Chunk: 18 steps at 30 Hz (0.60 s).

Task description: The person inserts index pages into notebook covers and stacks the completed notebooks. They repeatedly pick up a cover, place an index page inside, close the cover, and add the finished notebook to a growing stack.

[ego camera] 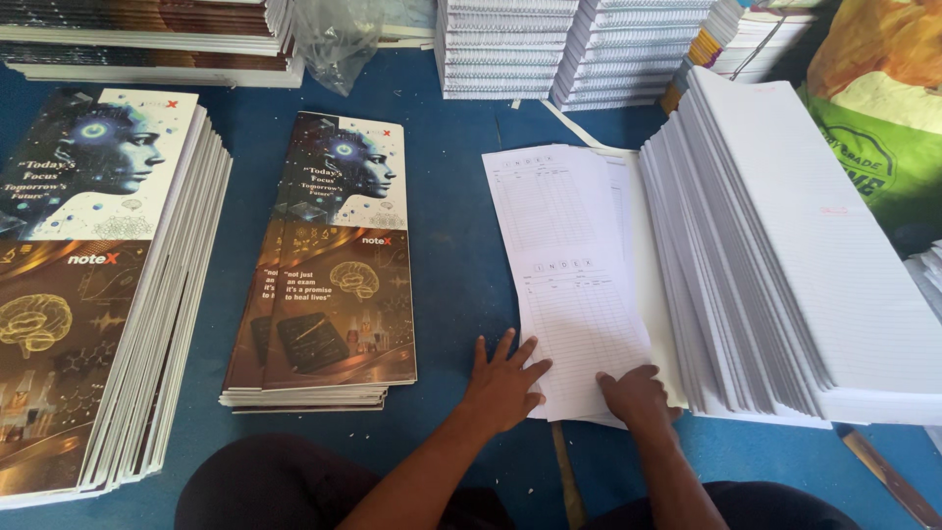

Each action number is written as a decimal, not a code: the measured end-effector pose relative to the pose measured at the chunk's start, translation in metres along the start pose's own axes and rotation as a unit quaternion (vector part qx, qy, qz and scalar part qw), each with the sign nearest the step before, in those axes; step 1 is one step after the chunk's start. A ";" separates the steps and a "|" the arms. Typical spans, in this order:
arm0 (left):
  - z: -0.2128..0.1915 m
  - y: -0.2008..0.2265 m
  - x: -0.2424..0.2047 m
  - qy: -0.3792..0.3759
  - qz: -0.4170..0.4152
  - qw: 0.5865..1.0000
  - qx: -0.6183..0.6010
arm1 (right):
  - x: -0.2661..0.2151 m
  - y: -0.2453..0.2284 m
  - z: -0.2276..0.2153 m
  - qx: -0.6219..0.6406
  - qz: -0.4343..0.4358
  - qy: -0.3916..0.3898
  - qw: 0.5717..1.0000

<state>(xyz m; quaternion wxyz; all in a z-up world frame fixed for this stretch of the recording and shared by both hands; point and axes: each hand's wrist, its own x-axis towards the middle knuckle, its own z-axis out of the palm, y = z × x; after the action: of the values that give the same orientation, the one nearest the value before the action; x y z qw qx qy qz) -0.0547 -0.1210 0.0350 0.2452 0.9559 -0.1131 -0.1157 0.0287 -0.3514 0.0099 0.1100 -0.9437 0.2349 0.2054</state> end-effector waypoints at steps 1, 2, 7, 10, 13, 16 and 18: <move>0.000 0.000 0.000 0.001 0.001 1.000 0.001 | -0.006 -0.003 -0.004 -0.007 -0.003 -0.002 1.000; 0.001 0.000 0.000 0.001 0.001 1.000 0.001 | -0.012 -0.005 -0.008 -0.015 -0.006 -0.003 1.000; 0.003 0.000 0.001 0.001 -0.003 1.000 -0.003 | -0.028 -0.009 -0.021 -0.034 -0.071 0.044 0.996; 0.002 0.000 0.001 0.003 -0.002 1.000 -0.002 | -0.026 -0.008 -0.022 0.015 -0.106 0.064 0.992; 0.002 0.000 0.001 0.001 -0.001 1.000 0.002 | -0.024 -0.009 -0.018 0.024 -0.076 0.046 0.996; 0.002 0.001 0.002 0.001 -0.001 1.000 0.004 | -0.028 -0.011 -0.017 0.022 -0.055 0.024 0.998; 0.002 0.000 0.003 -0.004 -0.004 1.000 -0.003 | -0.033 -0.013 -0.020 0.014 -0.050 0.009 0.999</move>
<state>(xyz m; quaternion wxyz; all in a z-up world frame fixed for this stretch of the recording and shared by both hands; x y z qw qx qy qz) -0.0525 -0.1228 0.0330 0.2468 0.9551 -0.1101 -0.1210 0.0152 -0.3335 0.0437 0.1308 -0.9546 0.1909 0.1877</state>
